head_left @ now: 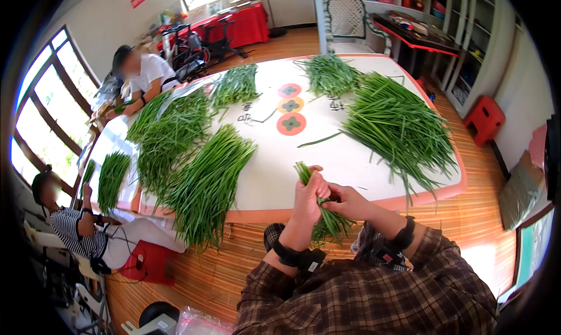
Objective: The person sorts through bunches of long green vegetables by hand, picking out individual stalks and placing them into a separate pile on the table.
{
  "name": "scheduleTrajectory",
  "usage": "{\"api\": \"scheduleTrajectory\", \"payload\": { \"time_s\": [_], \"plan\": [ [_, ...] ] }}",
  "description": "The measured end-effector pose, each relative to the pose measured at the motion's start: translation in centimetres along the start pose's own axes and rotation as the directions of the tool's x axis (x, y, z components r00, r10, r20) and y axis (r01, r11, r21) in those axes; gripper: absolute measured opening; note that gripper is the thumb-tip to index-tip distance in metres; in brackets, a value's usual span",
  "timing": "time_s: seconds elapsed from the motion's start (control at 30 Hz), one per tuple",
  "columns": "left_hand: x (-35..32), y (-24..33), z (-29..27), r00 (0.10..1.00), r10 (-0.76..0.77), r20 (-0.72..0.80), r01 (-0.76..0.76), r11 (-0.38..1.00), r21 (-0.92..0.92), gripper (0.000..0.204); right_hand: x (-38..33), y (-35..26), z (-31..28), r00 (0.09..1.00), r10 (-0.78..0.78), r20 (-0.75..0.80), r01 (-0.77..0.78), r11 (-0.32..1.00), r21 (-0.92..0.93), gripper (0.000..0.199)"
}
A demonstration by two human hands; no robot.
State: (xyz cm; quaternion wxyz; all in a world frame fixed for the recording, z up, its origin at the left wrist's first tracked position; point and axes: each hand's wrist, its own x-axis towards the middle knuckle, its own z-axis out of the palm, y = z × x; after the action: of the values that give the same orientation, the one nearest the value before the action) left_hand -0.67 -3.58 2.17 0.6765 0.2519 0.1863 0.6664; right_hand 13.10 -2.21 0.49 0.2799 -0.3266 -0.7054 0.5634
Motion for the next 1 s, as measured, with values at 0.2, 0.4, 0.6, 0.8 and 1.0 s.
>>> {"api": "scheduleTrajectory", "payload": {
  "time_s": [0.2,0.4,0.6,0.8,1.0],
  "plan": [
    [0.4,1.3,1.6,0.999,-0.032,-0.005,0.032,0.999,0.022,0.023,-3.0,-0.8,-2.0,0.998,0.019,0.063,-0.017,0.999,-0.032,0.025],
    [2.4,3.8,0.3,0.999,0.035,-0.037,-0.036,0.999,-0.035,0.024,-5.1,-0.8,-9.0,0.992,0.075,-0.103,-0.097,0.967,-0.234,0.020],
    [2.7,-1.5,-0.3,0.972,-0.208,-0.105,0.219,0.969,0.110,0.014,-2.3,-0.1,-13.5,0.876,-0.273,-0.398,-0.167,0.602,-0.780,0.025],
    [2.6,-2.7,-0.6,0.982,-0.185,-0.031,0.188,0.958,0.215,0.012,0.8,-0.2,-13.7,0.809,-0.368,-0.458,-0.312,0.390,-0.866,0.030],
    [2.3,-2.8,-0.3,0.992,-0.128,-0.006,0.125,0.963,0.240,0.012,1.4,0.6,-14.5,0.792,-0.361,-0.492,-0.357,0.380,-0.854,0.030]
  ]
}}
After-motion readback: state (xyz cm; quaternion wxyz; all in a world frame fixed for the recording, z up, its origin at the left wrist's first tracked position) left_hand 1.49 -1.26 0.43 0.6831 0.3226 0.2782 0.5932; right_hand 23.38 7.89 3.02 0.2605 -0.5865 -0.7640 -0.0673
